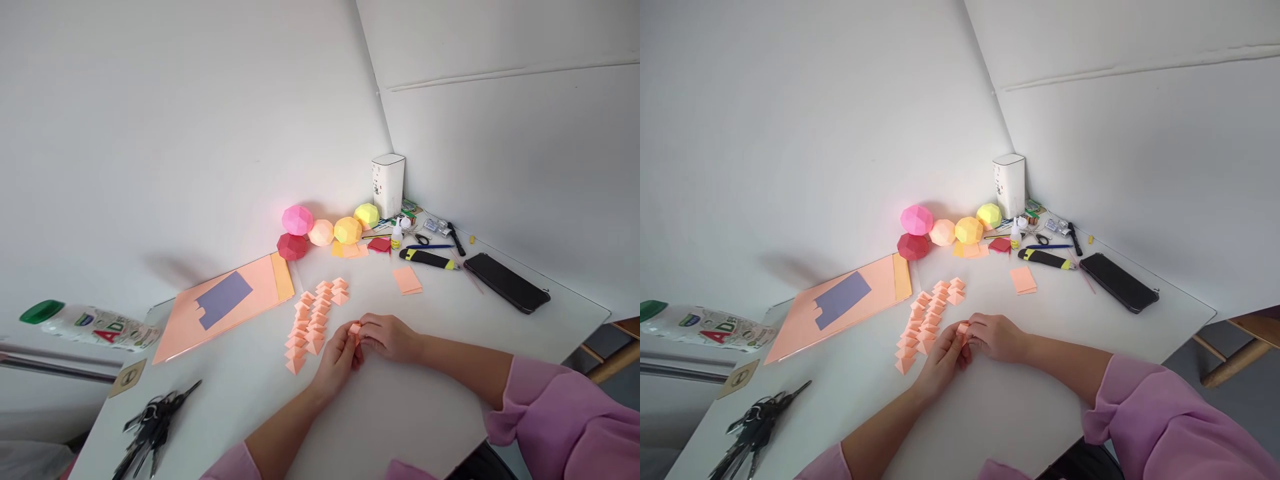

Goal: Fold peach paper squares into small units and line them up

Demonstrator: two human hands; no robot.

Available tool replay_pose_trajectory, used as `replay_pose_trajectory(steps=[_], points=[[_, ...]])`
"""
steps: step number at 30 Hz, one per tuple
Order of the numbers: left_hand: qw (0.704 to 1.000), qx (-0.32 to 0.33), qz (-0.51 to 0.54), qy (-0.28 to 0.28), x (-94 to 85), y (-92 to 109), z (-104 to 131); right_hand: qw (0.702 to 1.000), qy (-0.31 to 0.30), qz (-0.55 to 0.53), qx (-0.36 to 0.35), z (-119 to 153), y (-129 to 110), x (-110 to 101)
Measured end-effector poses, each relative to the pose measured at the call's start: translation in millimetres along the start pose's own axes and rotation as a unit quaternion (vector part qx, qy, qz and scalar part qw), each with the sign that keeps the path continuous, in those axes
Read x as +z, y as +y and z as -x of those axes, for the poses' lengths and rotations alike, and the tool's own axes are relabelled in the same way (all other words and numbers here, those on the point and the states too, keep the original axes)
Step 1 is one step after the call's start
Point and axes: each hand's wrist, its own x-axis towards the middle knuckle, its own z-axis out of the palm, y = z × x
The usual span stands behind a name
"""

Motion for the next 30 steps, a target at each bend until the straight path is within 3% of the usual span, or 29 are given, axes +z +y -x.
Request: replay_pose_trajectory(steps=[4,9,12,17,21,27,30], points=[[1.000,0.005,-0.015,-0.014,-0.4,1,0,0.980,0.003,-0.171,0.105,1,2,1],[0.999,0.010,0.005,-0.047,-2.7,3,1,0.901,-0.006,-0.356,0.248,-1,-3,1],[0.998,0.016,0.016,-0.063,-2.9,4,2,0.865,-0.009,-0.402,0.301,-3,-6,0],[0.999,-0.006,0.024,-0.046,-0.8,3,2,0.836,-0.010,-0.440,0.327,-5,-5,-2],[0.999,-0.013,0.030,-0.029,-1.5,-1,1,0.836,-0.015,-0.449,0.314,-5,-5,-4],[1.000,0.002,0.019,-0.022,-3.1,-9,1,0.887,-0.026,-0.361,0.286,-3,-6,-1],[1.000,0.019,-0.011,-0.019,-1.9,-12,0,0.895,-0.029,-0.346,0.279,-2,-4,1]])
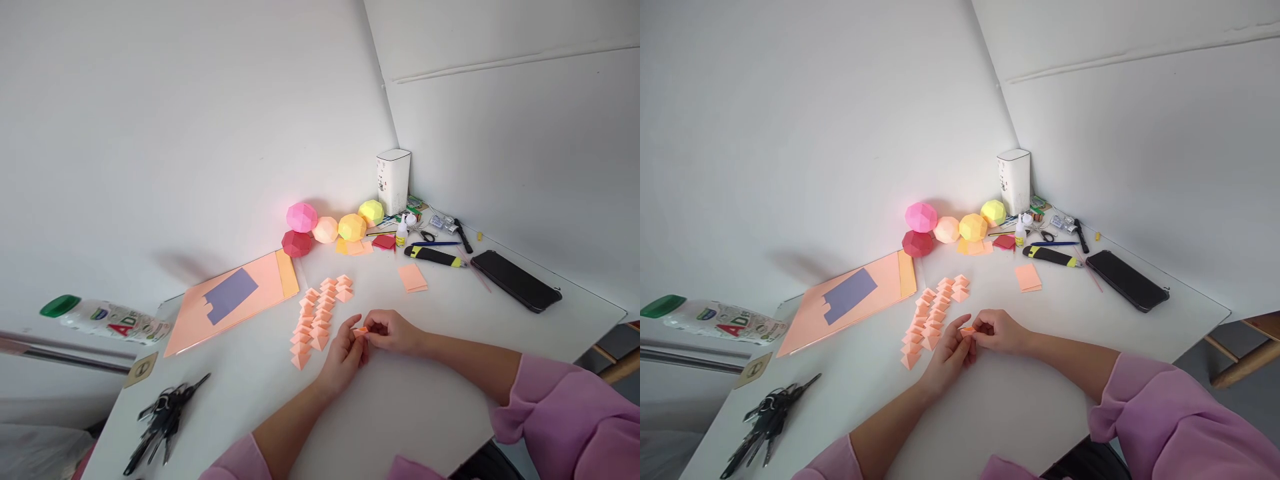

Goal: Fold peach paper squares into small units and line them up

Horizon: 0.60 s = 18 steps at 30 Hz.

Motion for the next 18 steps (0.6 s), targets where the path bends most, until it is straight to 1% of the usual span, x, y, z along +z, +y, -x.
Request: replay_pose_trajectory(steps=[5,8,13,18], points=[[0.999,0.020,-0.026,0.008,0.9,-1.3,-0.2,1.000,0.005,0.009,0.016,-1.3,2.5,-0.2],[0.999,0.021,-0.032,-0.005,-0.6,-1.9,-0.5,1.000,0.002,0.013,0.004,-1.4,1.8,0.2],[1.000,0.012,-0.014,-0.025,-1.3,-0.9,-0.5,0.999,-0.007,0.052,0.004,-2.4,0.0,0.1],[1.000,-0.012,0.025,-0.012,-0.8,3.2,0.1,0.997,-0.010,0.077,-0.024,-3.4,-1.4,-0.6]])
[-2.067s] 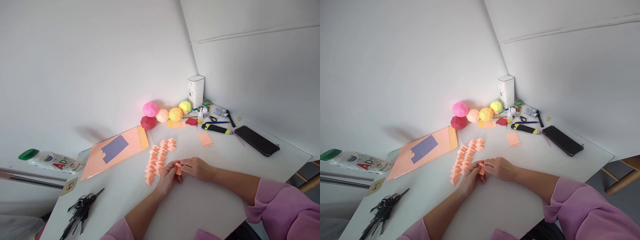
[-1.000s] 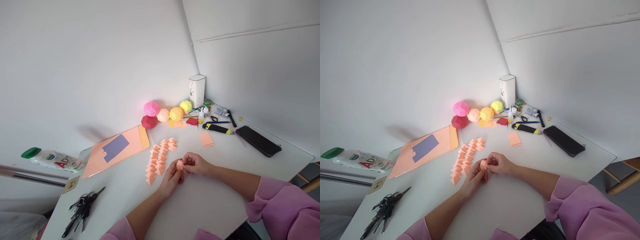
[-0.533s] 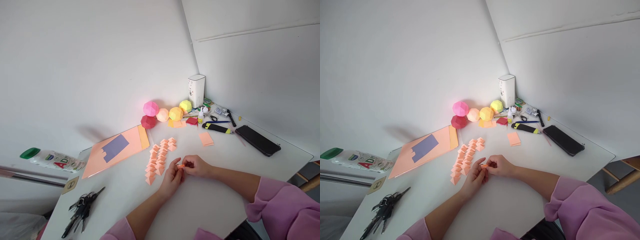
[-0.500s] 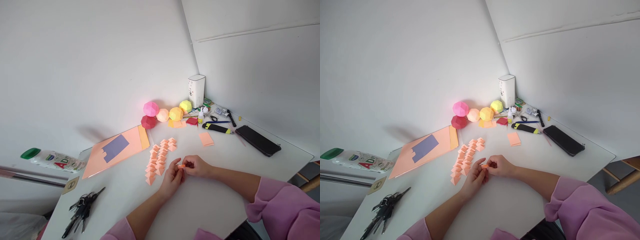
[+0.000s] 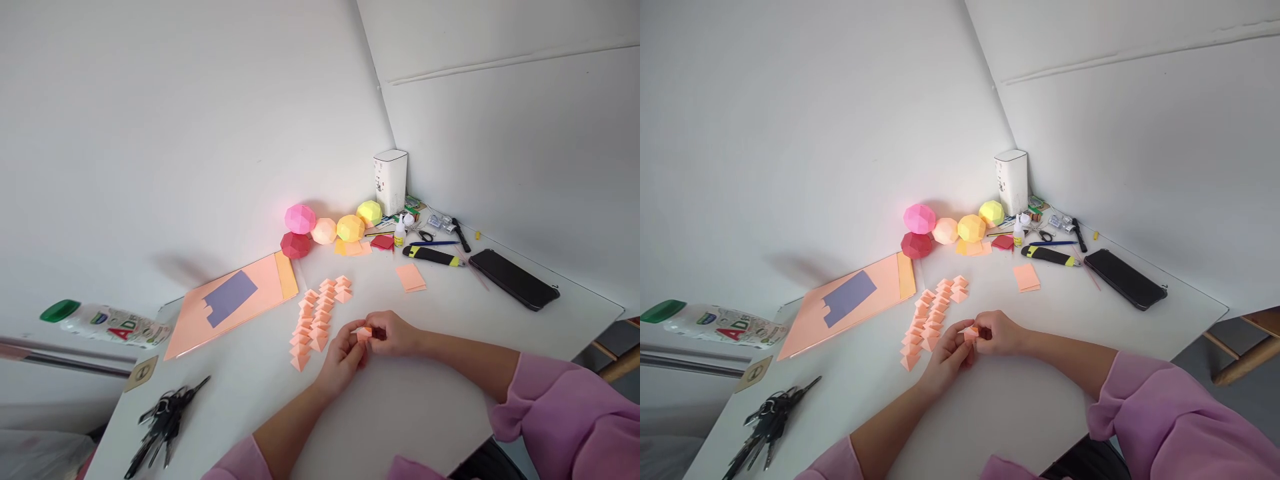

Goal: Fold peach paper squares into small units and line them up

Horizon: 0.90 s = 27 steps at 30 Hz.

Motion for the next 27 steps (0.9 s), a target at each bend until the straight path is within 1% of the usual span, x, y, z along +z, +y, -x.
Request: replay_pose_trajectory(steps=[3,10,13,17,22,27], points=[[1.000,-0.014,0.027,0.007,-1.1,2,0,1.000,-0.001,-0.004,-0.007,0,1,0],[0.999,-0.007,0.045,0.012,-3.1,1,-2,1.000,-0.003,0.002,-0.007,1,5,-1],[0.999,0.004,0.046,0.015,-4.7,-3,-2,0.999,-0.006,-0.033,0.010,3,3,-1],[1.000,0.009,0.020,0.002,-5.2,-5,-2,0.997,-0.008,-0.076,0.023,4,0,-2],[1.000,0.003,0.003,0.017,0.6,4,-1,0.992,-0.002,-0.110,0.056,4,-2,-4],[1.000,-0.006,-0.001,0.016,4.0,9,-4,0.989,0.000,-0.140,0.049,4,-3,-4]])
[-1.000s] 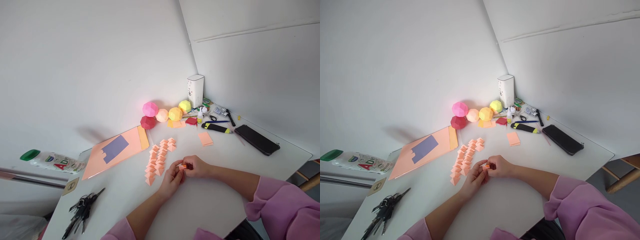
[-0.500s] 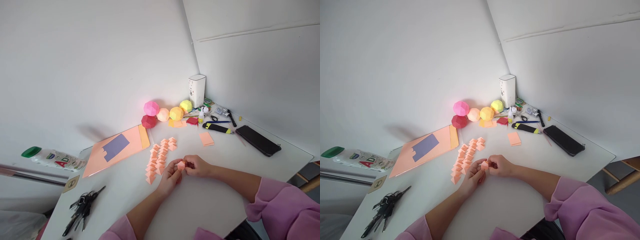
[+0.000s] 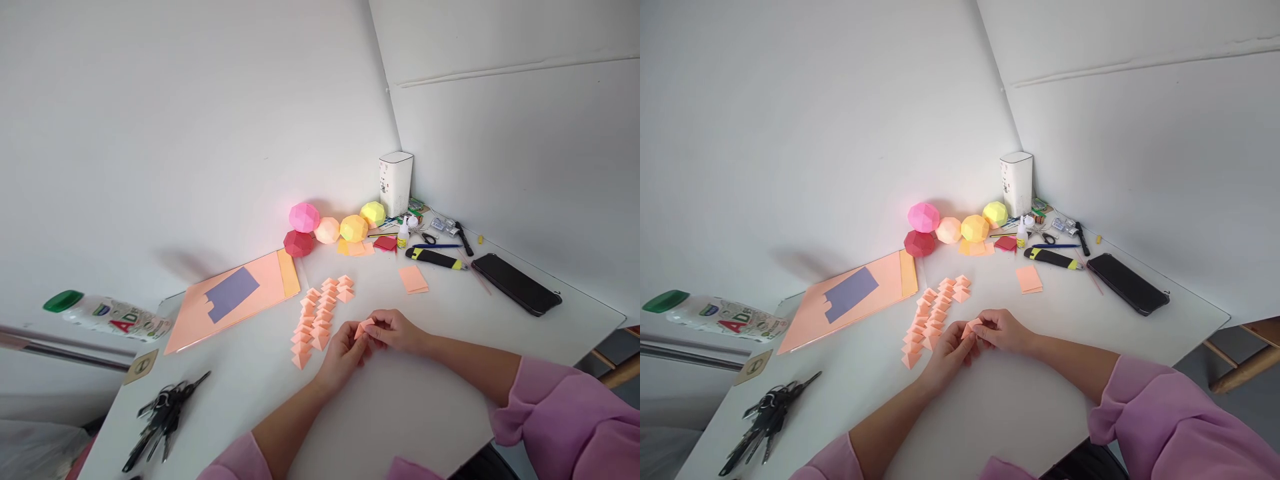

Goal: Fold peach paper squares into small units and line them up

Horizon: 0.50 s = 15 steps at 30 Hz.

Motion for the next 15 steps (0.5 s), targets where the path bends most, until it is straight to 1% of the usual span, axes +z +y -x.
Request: replay_pose_trajectory(steps=[3,5,9,11,13,15], points=[[0.999,-0.008,0.015,0.027,-0.9,-1.7,-2.1,1.000,0.009,0.018,0.011,1.1,1.1,0.7],[0.998,-0.009,0.031,0.048,-1.5,-3.0,-2.9,0.999,0.016,0.048,0.005,1.2,1.1,1.5],[0.995,0.008,0.066,0.077,-2.5,-4.8,-3.6,0.989,0.011,0.137,-0.059,0.1,-1.4,3.1],[0.993,0.013,0.078,0.083,-3.3,-5.9,-4.2,0.984,0.008,0.160,-0.080,0.2,-2.0,3.4],[0.992,0.014,0.093,0.087,-4.3,-7.1,-4.9,0.987,0.009,0.141,-0.079,1.2,-1.4,3.1],[0.990,0.012,0.102,0.095,-5.1,-8.0,-5.4,0.993,0.004,0.095,-0.074,3.0,0.0,2.5]])
